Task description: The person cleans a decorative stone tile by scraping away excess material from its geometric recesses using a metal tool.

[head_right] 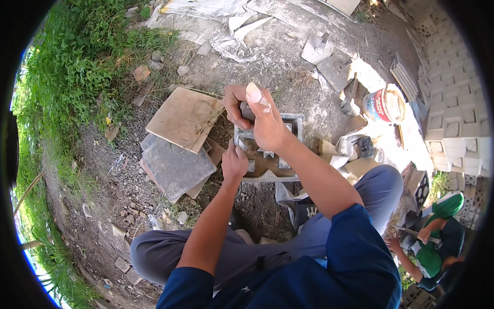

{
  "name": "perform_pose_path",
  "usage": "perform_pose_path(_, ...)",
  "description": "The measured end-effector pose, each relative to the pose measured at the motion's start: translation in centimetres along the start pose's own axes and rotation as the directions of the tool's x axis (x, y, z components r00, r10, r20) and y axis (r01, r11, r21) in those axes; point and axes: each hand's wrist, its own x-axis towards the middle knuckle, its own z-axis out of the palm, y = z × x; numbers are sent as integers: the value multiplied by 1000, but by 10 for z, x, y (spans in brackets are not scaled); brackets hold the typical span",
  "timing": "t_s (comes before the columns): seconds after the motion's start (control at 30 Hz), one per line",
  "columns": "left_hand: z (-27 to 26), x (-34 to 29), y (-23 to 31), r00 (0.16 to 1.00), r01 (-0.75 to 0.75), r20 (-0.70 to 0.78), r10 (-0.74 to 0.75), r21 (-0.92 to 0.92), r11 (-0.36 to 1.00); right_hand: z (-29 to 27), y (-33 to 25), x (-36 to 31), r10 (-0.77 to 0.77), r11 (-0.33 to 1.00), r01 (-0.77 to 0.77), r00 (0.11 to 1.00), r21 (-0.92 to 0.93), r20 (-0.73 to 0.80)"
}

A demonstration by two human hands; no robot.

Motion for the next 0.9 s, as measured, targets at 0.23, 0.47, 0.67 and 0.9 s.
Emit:
perform_pose_path(0.23,-1,-1,2,1000,10,7,-10,34,999,-15,6,-12,11,999,-8,997,-31,75)
perform_pose_path(0.47,2,0,2,1000,-6,20,5,35,999,-15,22,-17,-87,994,95,983,-49,159)
perform_pose_path(0.67,3,0,-4,999,9,40,-10,27,1000,-9,25,-15,-69,972,122,966,-202,248)
perform_pose_path(0.9,-2,2,-7,999,-45,-28,45,21,999,-4,40,-6,-82,986,107,979,-128,185)
